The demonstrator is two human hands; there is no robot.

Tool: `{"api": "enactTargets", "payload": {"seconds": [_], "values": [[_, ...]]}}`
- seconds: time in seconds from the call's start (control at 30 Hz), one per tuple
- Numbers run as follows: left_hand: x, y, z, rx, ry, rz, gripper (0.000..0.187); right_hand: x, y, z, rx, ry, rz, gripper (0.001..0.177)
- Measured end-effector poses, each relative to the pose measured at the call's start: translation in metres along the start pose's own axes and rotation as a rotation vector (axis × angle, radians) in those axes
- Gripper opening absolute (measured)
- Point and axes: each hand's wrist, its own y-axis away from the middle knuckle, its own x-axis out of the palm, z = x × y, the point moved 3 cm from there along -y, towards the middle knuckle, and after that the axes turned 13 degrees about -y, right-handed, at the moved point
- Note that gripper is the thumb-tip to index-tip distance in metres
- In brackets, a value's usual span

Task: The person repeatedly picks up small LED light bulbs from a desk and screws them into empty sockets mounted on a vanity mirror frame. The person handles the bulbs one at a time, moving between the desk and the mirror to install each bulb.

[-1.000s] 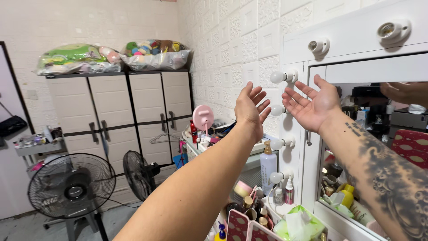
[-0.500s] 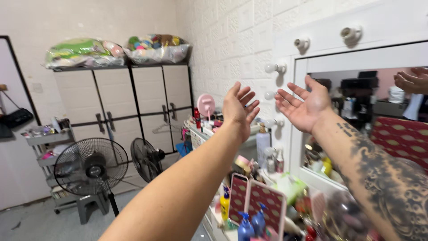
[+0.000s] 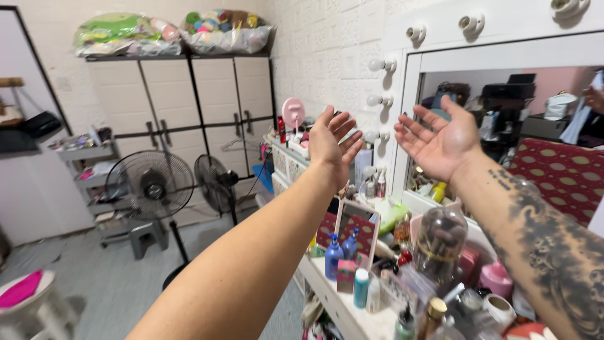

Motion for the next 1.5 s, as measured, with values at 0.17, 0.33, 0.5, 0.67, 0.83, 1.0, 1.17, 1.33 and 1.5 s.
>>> {"api": "enactTargets", "payload": {"seconds": [0.17,0.33,0.5,0.67,0.83,1.0,1.17,1.33,1.5], "values": [[0.02,0.066,-0.003,0.009,-0.02,-0.024,0.056,0.001,0.057,0.019,0.023,0.024,0.049,0.051],[0.048,0.138,0.014,0.023,-0.054,-0.032,0.057,-0.01,0.112,0.041,0.064,0.033,0.107,0.049],[0.08,0.196,0.032,0.018,-0.035,-0.057,0.057,-0.028,0.166,0.064,0.154,0.017,0.166,0.052],[0.111,0.238,0.049,-0.004,-0.001,-0.024,0.056,-0.045,0.214,0.091,0.167,0.014,0.174,0.05],[0.154,0.264,0.068,-0.046,0.013,0.013,0.053,-0.061,0.259,0.129,0.13,0.001,0.195,0.049],[0.196,0.284,0.093,-0.084,0.075,0.097,0.051,-0.083,0.307,0.173,0.05,0.042,0.111,0.049],[0.246,0.314,0.131,-0.175,0.108,0.172,0.05,-0.111,0.372,0.221,-0.059,0.133,0.028,0.052],[0.307,0.355,0.176,-0.276,0.157,0.282,0.049,-0.141,0.436,0.27,-0.144,0.221,-0.057,0.053],[0.372,0.393,0.214,-0.337,0.147,0.367,0.048,-0.176,0.494,0.326,-0.215,0.255,-0.143,0.052]]}}
